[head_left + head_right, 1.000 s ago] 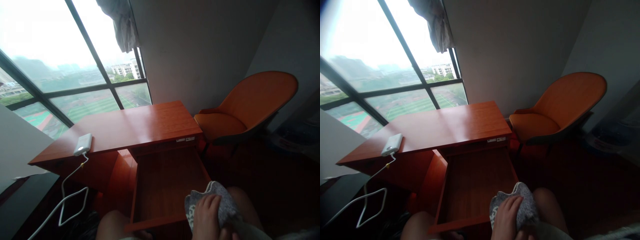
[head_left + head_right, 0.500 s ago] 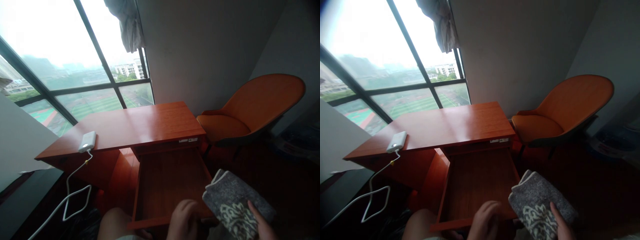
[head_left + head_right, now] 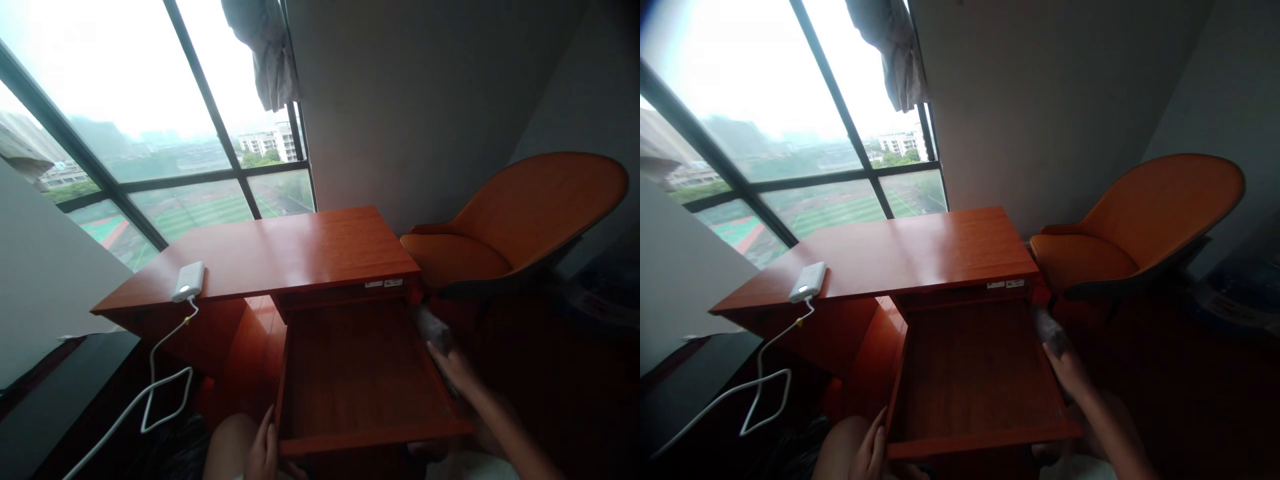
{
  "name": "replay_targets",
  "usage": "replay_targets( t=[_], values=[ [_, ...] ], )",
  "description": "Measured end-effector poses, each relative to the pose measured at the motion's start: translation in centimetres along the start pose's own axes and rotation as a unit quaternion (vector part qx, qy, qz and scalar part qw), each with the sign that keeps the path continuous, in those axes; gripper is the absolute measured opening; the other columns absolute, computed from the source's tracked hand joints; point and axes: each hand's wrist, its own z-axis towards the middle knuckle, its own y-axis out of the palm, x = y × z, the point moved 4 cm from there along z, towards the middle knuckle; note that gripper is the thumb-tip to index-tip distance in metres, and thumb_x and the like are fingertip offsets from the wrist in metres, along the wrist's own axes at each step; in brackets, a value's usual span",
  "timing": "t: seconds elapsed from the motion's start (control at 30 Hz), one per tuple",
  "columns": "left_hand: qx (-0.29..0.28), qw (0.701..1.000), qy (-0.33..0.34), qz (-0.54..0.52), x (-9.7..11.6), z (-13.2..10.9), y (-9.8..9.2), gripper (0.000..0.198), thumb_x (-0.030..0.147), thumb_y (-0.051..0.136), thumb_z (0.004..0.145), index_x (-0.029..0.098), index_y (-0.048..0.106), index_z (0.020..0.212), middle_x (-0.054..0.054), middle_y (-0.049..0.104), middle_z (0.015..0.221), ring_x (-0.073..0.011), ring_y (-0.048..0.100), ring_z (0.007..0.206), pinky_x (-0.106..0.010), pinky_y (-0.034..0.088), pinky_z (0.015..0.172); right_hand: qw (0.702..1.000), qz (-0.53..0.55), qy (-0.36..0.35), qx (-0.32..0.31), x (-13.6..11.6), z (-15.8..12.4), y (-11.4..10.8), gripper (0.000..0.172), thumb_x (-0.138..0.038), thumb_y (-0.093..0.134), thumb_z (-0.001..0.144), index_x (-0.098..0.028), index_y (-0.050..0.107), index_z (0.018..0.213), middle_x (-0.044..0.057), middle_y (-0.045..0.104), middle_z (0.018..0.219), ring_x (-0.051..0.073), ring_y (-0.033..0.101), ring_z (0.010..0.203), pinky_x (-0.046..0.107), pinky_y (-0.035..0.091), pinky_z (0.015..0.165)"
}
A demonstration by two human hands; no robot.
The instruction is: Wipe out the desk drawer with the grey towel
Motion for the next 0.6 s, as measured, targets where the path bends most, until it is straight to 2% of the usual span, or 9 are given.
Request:
replay_targets(
  t=[0.07,0.13,0.27,0.37,0.5,0.6],
  values=[
    [0.013,0.999,-0.020,-0.034,0.5,-0.6,0.5,0.052,0.051,0.050,0.078,0.015,0.064,0.113,-0.010,0.070,0.118,-0.0294,0.058,0.122,-0.041,0.048,0.104,0.994,-0.070,-0.064,-0.047,-0.6,-0.4,3.3,0.070,-0.047,0.051,0.076,-0.010,0.047,0.135,0.023,0.050,0.143,0.033,0.049,0.132,0.043,0.042,0.109],
    [0.031,0.997,-0.035,-0.060,1.1,-1.0,0.8,0.051,0.050,0.052,0.077,0.015,0.064,0.112,-0.010,0.073,0.109,-0.0315,0.061,0.118,-0.043,0.054,0.095,0.983,-0.138,-0.092,-0.072,-0.2,-1.0,4.7,0.072,-0.040,0.050,0.076,-0.014,0.038,0.142,0.021,0.037,0.152,0.034,0.040,0.139,0.045,0.039,0.111],
    [0.047,0.991,-0.078,-0.093,1.6,-1.5,1.2,0.056,0.047,0.043,0.082,0.013,0.060,0.123,-0.010,0.076,0.095,-0.0330,0.068,0.103,-0.044,0.060,0.077,0.974,-0.174,-0.117,-0.091,1.6,-3.1,3.7,0.066,-0.024,0.044,0.075,-0.020,0.035,0.140,0.015,0.041,0.147,0.027,0.043,0.137,0.041,0.041,0.111],
    [0.060,0.992,-0.077,-0.077,1.5,-1.6,1.4,0.056,0.045,0.042,0.082,0.012,0.060,0.123,-0.010,0.075,0.101,-0.0321,0.068,0.103,-0.039,0.060,0.072,0.974,-0.176,-0.127,-0.073,2.8,-5.1,2.4,0.064,-0.019,0.044,0.073,-0.022,0.036,0.137,0.013,0.047,0.141,0.025,0.046,0.134,0.041,0.040,0.112],
    [0.078,0.994,-0.060,-0.044,1.1,-1.4,1.3,0.058,0.044,0.038,0.082,0.010,0.062,0.122,-0.010,0.074,0.106,-0.0302,0.066,0.107,-0.035,0.059,0.072,0.985,-0.146,-0.083,-0.039,4.2,-6.1,2.0,0.066,-0.032,0.051,0.076,-0.018,0.032,0.138,0.018,0.049,0.137,0.031,0.049,0.131,0.045,0.039,0.112],
    [0.091,0.994,-0.051,-0.030,0.9,-1.4,1.3,0.058,0.043,0.036,0.082,0.008,0.064,0.119,-0.010,0.075,0.102,-0.0296,0.068,0.103,-0.036,0.057,0.077,0.991,-0.106,-0.038,-0.069,4.6,-4.8,3.0,0.070,-0.040,0.051,0.077,-0.014,0.031,0.139,0.020,0.047,0.138,0.032,0.048,0.131,0.047,0.037,0.113]
  ],
)
